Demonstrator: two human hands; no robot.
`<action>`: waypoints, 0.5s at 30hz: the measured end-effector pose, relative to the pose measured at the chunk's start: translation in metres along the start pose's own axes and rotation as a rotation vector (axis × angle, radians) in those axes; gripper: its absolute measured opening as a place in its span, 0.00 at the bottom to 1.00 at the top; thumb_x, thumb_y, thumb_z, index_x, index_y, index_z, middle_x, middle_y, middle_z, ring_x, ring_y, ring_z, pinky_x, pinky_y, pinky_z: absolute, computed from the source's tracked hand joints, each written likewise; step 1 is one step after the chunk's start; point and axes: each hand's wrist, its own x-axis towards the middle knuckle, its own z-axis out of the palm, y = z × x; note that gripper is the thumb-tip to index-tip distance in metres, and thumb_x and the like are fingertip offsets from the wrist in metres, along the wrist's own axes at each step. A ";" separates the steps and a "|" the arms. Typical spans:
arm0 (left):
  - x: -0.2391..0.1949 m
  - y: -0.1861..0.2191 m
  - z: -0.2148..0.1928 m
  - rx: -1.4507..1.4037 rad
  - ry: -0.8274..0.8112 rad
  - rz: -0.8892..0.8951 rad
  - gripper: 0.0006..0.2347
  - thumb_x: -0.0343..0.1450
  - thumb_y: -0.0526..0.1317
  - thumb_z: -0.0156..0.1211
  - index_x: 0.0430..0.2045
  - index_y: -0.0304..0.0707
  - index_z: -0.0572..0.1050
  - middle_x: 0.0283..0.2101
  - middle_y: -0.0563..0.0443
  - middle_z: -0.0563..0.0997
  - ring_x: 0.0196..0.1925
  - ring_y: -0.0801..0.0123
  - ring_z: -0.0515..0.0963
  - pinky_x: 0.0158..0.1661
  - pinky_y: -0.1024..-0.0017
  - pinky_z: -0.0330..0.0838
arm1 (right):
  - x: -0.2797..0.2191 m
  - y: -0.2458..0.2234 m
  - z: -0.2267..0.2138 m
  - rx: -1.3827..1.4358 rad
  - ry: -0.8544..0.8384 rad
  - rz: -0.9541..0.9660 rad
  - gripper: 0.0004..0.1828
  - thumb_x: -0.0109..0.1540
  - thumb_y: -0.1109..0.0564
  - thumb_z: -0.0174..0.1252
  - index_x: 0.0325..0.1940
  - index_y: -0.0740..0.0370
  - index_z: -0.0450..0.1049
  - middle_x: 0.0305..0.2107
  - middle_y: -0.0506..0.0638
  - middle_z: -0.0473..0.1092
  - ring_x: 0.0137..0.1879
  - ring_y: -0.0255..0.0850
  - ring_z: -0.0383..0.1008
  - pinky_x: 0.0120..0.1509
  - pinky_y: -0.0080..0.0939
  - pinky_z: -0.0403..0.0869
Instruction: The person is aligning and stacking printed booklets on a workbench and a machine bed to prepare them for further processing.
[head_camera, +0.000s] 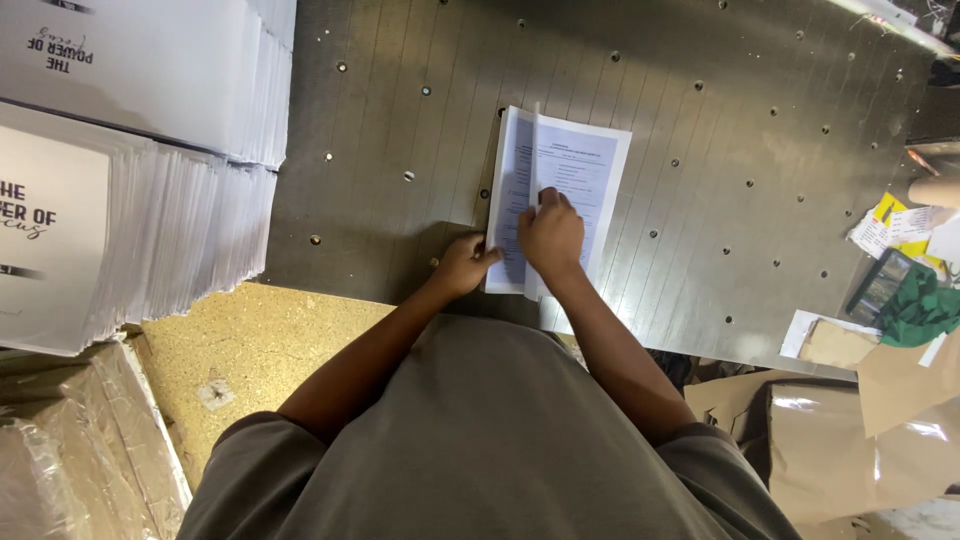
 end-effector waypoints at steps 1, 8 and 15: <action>-0.003 0.008 -0.001 0.102 0.008 0.010 0.18 0.74 0.48 0.62 0.44 0.27 0.79 0.41 0.33 0.84 0.49 0.45 0.83 0.47 0.53 0.75 | 0.002 0.006 0.001 -0.037 0.025 -0.013 0.10 0.65 0.57 0.56 0.44 0.68 0.76 0.31 0.58 0.74 0.39 0.59 0.82 0.40 0.55 0.81; 0.009 -0.003 0.002 0.273 0.047 -0.041 0.16 0.73 0.50 0.61 0.37 0.32 0.79 0.37 0.37 0.85 0.47 0.46 0.85 0.44 0.57 0.78 | -0.009 0.050 -0.112 0.403 0.030 0.003 0.11 0.69 0.60 0.59 0.45 0.74 0.77 0.31 0.72 0.75 0.42 0.64 0.80 0.37 0.57 0.75; -0.017 0.035 -0.004 0.051 0.033 -0.091 0.29 0.77 0.60 0.47 0.48 0.25 0.78 0.49 0.28 0.83 0.57 0.40 0.79 0.53 0.46 0.73 | -0.022 0.108 -0.101 0.855 0.061 0.219 0.12 0.67 0.53 0.67 0.47 0.63 0.77 0.30 0.51 0.73 0.36 0.40 0.73 0.41 0.42 0.73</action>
